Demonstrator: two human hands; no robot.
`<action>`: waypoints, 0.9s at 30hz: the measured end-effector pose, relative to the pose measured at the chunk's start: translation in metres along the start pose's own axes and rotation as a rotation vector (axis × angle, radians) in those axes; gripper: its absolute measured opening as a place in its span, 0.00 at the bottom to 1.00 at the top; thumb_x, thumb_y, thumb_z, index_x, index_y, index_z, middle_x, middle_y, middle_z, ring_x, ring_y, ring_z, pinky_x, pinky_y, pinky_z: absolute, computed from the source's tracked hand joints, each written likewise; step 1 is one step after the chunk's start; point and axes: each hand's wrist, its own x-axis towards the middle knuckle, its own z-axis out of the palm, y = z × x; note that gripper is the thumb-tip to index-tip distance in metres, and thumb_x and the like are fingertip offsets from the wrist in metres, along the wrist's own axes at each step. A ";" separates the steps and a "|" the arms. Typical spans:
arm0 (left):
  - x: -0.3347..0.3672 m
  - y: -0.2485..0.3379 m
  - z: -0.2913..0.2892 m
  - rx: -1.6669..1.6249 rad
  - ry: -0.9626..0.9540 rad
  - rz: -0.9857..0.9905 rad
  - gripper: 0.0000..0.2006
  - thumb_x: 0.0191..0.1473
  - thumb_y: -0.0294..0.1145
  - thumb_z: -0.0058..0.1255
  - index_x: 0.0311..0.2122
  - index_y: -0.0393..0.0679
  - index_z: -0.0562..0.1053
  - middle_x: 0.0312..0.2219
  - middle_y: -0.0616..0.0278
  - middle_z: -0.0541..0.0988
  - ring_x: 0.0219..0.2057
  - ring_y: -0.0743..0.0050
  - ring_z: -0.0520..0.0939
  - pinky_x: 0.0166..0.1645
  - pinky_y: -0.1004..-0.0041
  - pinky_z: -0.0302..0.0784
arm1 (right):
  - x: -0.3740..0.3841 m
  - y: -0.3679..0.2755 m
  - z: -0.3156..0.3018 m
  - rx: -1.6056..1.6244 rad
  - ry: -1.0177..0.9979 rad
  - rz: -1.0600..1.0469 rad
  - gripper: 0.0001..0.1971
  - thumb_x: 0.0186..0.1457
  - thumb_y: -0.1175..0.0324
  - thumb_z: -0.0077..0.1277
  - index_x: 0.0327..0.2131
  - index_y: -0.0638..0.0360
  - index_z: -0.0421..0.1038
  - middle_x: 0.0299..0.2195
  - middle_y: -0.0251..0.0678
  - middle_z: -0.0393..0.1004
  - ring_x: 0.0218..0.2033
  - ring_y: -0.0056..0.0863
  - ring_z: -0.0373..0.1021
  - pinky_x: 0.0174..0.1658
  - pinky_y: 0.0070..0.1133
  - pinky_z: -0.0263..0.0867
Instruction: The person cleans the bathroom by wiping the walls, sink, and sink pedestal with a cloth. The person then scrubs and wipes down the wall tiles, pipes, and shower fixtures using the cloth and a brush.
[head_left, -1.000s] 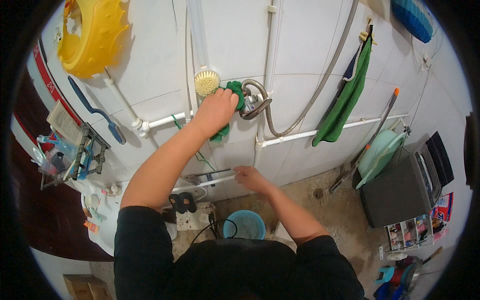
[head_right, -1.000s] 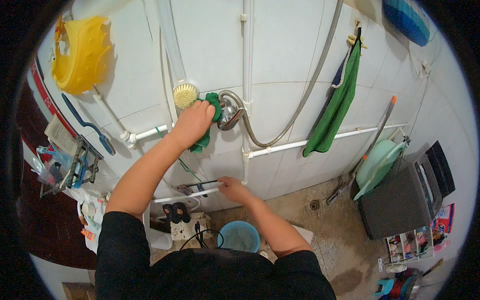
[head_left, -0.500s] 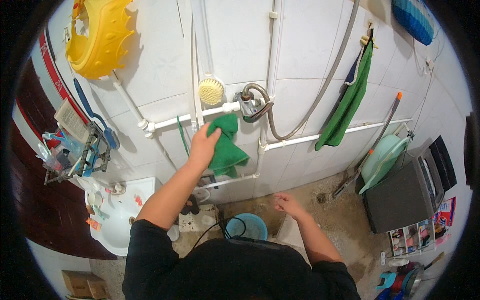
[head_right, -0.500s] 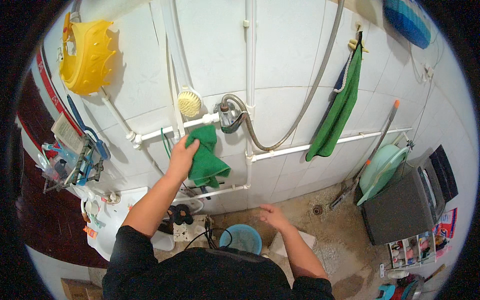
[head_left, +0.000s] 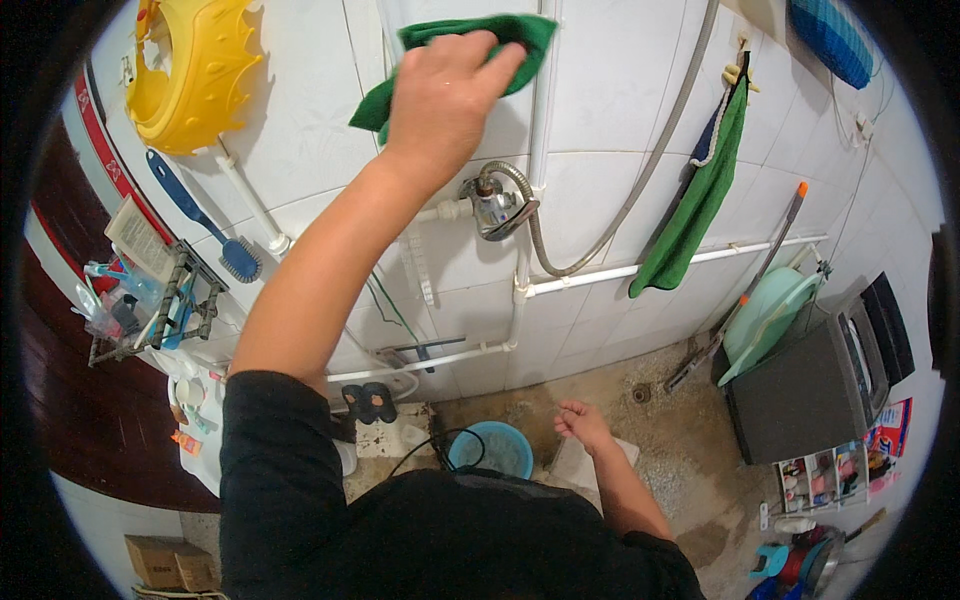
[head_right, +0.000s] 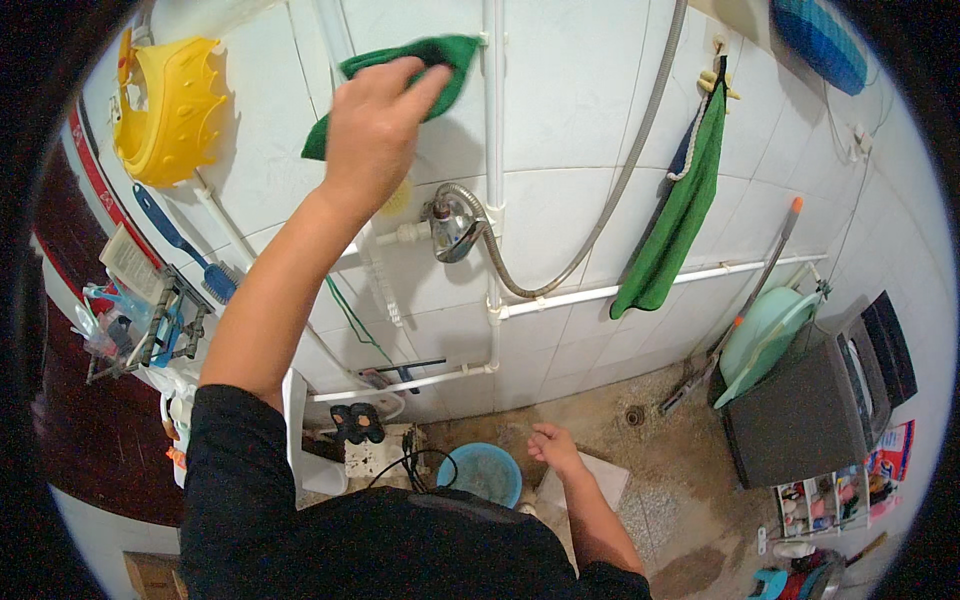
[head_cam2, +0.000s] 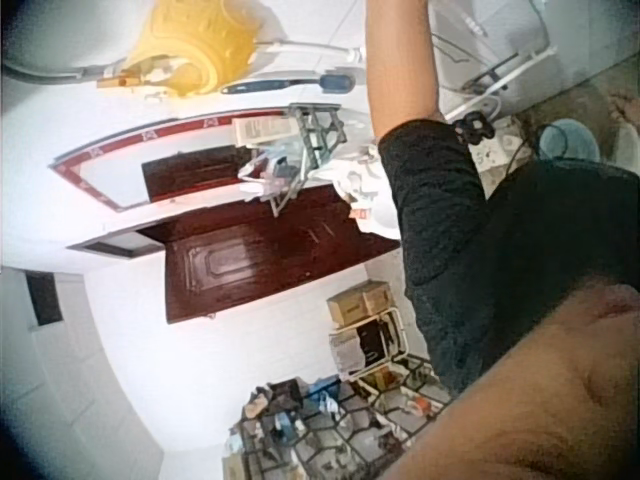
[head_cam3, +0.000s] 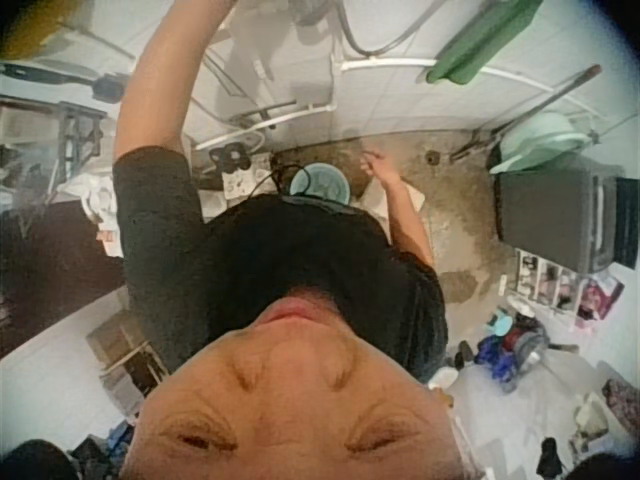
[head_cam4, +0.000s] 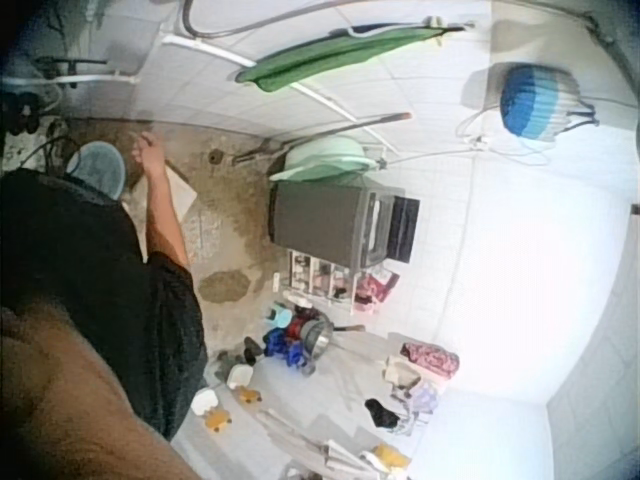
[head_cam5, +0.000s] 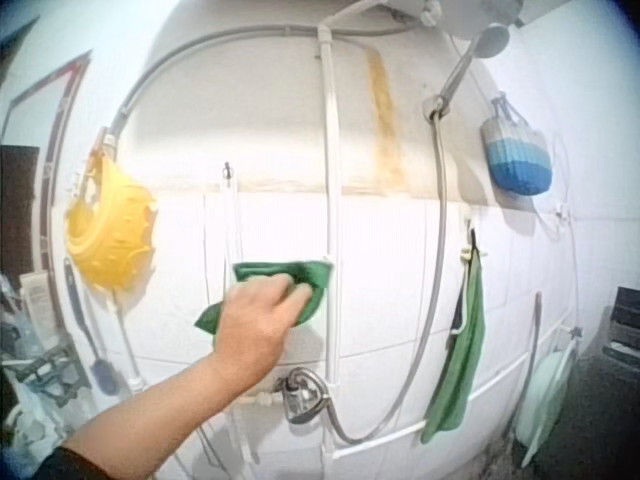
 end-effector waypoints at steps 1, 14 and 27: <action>-0.005 0.000 0.010 0.051 -0.099 0.039 0.18 0.39 0.22 0.47 0.40 0.48 0.71 0.33 0.66 0.71 0.36 0.67 0.71 0.39 0.69 0.63 | 0.000 -0.001 0.000 -0.002 -0.005 0.001 0.16 0.54 0.74 0.42 0.47 0.66 0.62 0.29 0.40 0.73 0.26 0.25 0.71 0.29 0.19 0.68; -0.119 -0.016 -0.004 0.132 -0.775 0.388 0.17 0.44 0.30 0.44 0.43 0.51 0.71 0.32 0.68 0.64 0.37 0.73 0.65 0.40 0.71 0.58 | 0.009 0.028 -0.023 0.068 0.065 0.037 0.15 0.54 0.73 0.43 0.46 0.66 0.63 0.28 0.37 0.72 0.24 0.25 0.70 0.30 0.18 0.68; -0.103 0.002 0.014 0.156 -0.711 0.156 0.17 0.43 0.29 0.45 0.42 0.51 0.71 0.34 0.68 0.66 0.38 0.74 0.67 0.39 0.70 0.59 | -0.008 0.026 -0.025 0.133 0.125 0.043 0.12 0.54 0.72 0.43 0.43 0.66 0.65 0.27 0.38 0.73 0.24 0.25 0.70 0.26 0.17 0.67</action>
